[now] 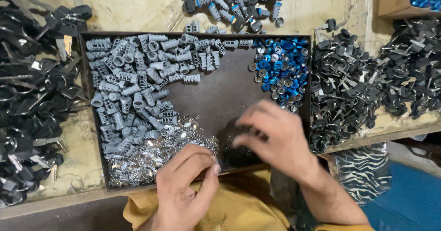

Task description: The person sits at a workbench with a tray of small lock components, including gray plastic lock bodies, blue caps, and small metal pins. They pick up a small metal part, work it between the fingers of both hands, and place it with the appropriate pile, repeating this one part at a time and occasionally reaching into surrounding piles of black lock parts.

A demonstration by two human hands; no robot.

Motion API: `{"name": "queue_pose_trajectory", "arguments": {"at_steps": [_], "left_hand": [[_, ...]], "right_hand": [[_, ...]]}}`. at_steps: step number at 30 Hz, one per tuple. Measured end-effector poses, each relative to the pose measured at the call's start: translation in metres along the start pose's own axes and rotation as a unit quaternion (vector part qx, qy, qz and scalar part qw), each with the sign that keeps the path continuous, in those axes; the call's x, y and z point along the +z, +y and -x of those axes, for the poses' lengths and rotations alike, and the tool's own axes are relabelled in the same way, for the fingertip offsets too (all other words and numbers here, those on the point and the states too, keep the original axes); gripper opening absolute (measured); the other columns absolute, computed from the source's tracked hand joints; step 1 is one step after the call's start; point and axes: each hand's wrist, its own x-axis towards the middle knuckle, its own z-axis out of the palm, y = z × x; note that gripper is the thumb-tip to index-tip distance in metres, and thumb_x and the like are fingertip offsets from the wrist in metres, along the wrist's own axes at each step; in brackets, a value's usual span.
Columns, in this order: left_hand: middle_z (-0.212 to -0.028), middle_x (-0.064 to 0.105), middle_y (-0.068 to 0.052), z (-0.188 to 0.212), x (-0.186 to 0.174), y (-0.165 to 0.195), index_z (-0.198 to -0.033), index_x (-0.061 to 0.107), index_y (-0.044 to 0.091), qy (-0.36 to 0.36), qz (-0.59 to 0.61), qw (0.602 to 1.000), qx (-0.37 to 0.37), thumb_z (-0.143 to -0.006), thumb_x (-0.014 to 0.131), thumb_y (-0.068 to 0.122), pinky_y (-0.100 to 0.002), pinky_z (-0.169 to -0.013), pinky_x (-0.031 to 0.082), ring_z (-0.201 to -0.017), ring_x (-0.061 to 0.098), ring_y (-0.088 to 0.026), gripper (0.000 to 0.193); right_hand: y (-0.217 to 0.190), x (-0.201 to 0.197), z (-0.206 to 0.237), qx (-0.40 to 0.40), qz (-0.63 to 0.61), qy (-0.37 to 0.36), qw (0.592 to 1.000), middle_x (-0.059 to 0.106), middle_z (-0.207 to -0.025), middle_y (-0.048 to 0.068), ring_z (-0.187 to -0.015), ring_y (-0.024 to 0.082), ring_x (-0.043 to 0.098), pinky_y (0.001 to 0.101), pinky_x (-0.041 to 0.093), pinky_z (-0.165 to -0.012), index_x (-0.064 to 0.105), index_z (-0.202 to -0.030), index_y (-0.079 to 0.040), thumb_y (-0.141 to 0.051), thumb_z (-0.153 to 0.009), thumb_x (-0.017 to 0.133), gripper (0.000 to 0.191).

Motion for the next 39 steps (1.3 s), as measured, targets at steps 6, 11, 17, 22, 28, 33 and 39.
{"name": "queue_pose_trajectory", "arguments": {"at_steps": [6,11,17,22,28,33,39], "left_hand": [[-0.083,0.062,-0.009,0.01,0.003,-0.008,-0.087,0.063,0.0,0.029,0.02,0.998,-0.056,-0.08,0.067,-0.002,-0.026,-0.054,0.046,-0.06,0.058,-0.016,0.008],[-0.088,0.059,-0.01,0.008,-0.001,-0.007,-0.091,0.062,0.001,0.002,0.038,0.999,-0.005,-0.082,0.066,-0.002,-0.029,-0.063,0.049,-0.072,0.06,-0.02,0.011],[-0.095,0.064,-0.011,-0.002,0.006,-0.007,-0.096,0.065,0.001,-0.056,0.1,0.993,0.029,-0.089,0.072,-0.001,-0.031,-0.066,0.052,-0.077,0.064,-0.025,0.011],[-0.093,0.064,-0.009,0.003,0.007,-0.009,-0.096,0.064,0.002,-0.061,0.091,0.993,0.034,-0.09,0.073,0.0,-0.032,-0.067,0.051,-0.079,0.063,-0.025,0.012],[-0.095,0.066,-0.009,0.01,0.01,-0.011,-0.096,0.063,0.002,-0.03,0.085,0.994,0.057,-0.088,0.073,-0.001,-0.031,-0.07,0.052,-0.081,0.064,-0.024,0.013],[-0.091,0.066,-0.006,0.011,0.012,-0.006,-0.1,0.063,0.004,-0.006,0.095,0.995,-0.007,-0.09,0.077,0.0,-0.026,-0.066,0.052,-0.077,0.063,-0.014,0.018],[-0.094,0.062,-0.002,0.006,0.003,-0.009,-0.128,0.054,0.01,-0.072,0.39,0.887,-0.236,-0.087,0.072,-0.006,-0.023,-0.076,0.052,-0.085,0.06,-0.007,0.047]], "right_hand": [[0.024,-0.02,-0.041,-0.112,0.274,0.136,0.945,0.061,-0.092,0.011,-0.082,0.032,0.063,0.04,0.049,-0.068,0.074,-0.097,-0.008,-0.006,-0.08,0.082,0.019],[0.009,-0.016,-0.018,-0.103,0.145,0.173,0.969,0.065,-0.104,0.011,-0.094,0.025,0.066,0.0326,0.053,-0.081,0.062,-0.099,-0.003,0.005,-0.086,0.07,0.017],[-0.002,0.019,0.049,0.068,-0.345,0.014,0.936,0.066,-0.11,0.014,-0.088,0.015,0.069,0.0267,0.057,-0.075,0.07,-0.108,0.006,0.01,-0.09,0.064,0.019],[0.007,0.039,0.065,0.073,-0.469,0.017,0.88,0.064,-0.115,0.016,-0.101,0.018,0.066,0.0285,0.054,-0.087,0.069,-0.112,0.008,0.014,-0.084,0.074,0.03],[0.003,0.039,0.066,0.043,-0.469,0.016,0.882,0.066,-0.116,0.015,-0.104,0.018,0.066,0.0301,0.055,-0.091,0.07,-0.113,0.006,0.013,-0.085,0.074,0.029],[-0.009,0.027,0.062,0.007,-0.329,-0.017,0.944,0.07,-0.109,0.013,-0.092,0.017,0.068,0.0274,0.055,-0.079,0.077,-0.116,0.001,0.007,-0.086,0.076,0.031],[-0.012,0.032,0.066,-0.138,-0.147,0.033,0.979,0.061,-0.104,0.01,-0.086,0.016,0.063,0.0281,0.053,-0.071,0.07,-0.118,-0.004,-0.01,-0.074,0.09,0.049]]}}
